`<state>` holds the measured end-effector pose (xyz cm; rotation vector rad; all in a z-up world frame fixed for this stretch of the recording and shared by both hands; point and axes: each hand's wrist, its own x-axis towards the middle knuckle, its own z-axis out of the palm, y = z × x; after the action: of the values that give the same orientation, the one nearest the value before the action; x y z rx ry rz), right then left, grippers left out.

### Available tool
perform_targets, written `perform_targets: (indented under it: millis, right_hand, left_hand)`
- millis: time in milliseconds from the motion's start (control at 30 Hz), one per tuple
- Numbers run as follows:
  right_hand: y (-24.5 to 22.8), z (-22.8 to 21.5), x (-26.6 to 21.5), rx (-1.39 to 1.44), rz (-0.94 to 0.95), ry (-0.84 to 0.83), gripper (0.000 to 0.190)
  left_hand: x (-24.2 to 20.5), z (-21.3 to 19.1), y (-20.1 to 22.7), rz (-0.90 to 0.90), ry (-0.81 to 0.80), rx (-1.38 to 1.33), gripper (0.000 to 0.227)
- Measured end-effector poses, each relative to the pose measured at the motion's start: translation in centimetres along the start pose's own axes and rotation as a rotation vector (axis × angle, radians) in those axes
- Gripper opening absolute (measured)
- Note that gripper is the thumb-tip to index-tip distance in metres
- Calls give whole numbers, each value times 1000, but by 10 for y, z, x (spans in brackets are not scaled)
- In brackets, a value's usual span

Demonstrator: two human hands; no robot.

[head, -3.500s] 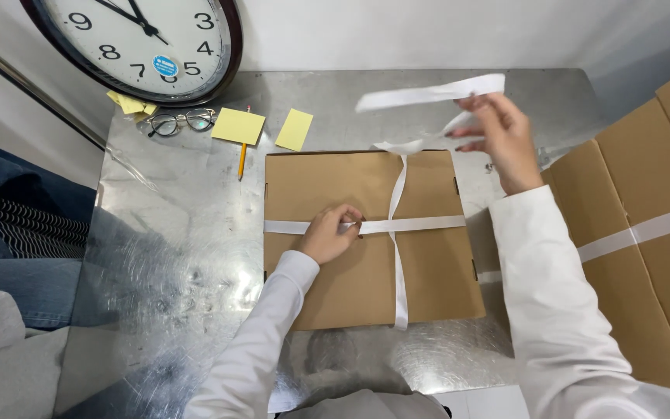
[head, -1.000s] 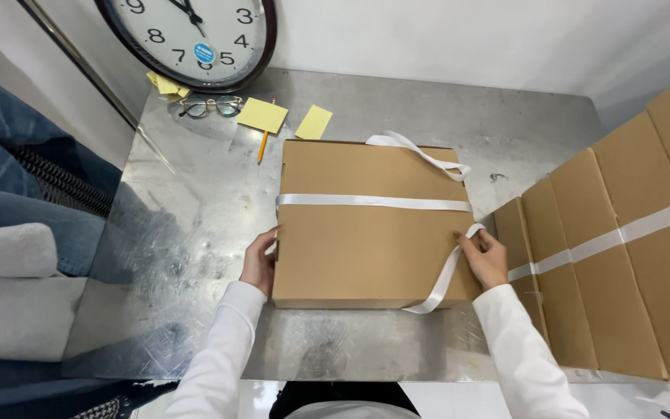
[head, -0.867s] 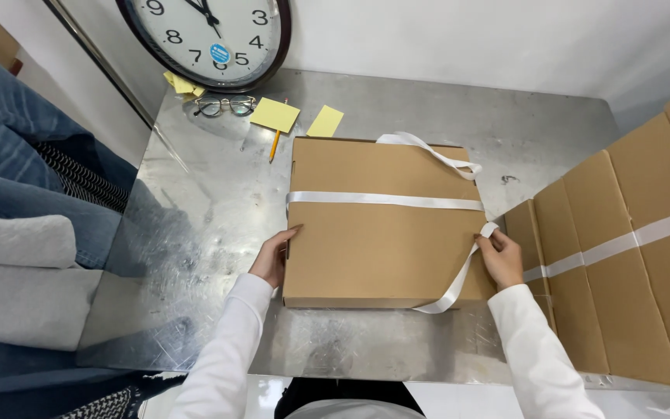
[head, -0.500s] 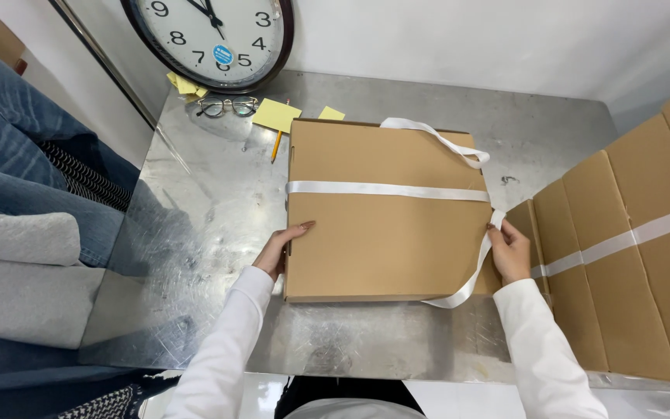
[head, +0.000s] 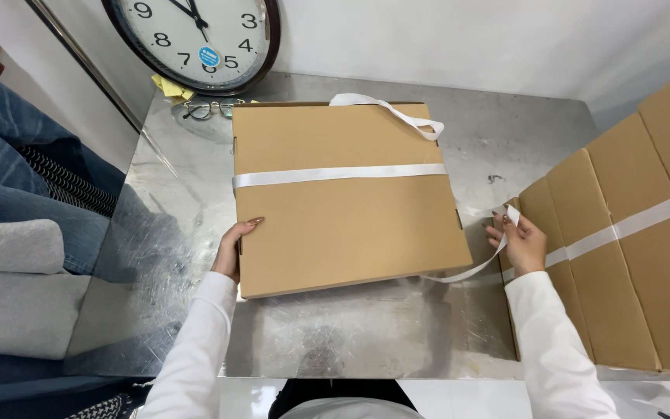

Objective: The person picks up a cardboard box from a stack, places it on a table, removes a sticky note, and unties the white ribbon wrapped around the box.

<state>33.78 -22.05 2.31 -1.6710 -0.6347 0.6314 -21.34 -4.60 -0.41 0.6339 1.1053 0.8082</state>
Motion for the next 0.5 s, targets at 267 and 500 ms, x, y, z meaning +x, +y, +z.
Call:
perform_targets:
  millis: [267,500]
  right_hand:
    - [-103,122,-38,-606,-415,-72,48]
    - [-135,274,-76,-482,-702,-609,53]
  left_hand:
    - [9,11,-11,55,-23,-9,62]
    - [-4,35,-23,49,-27,26,77]
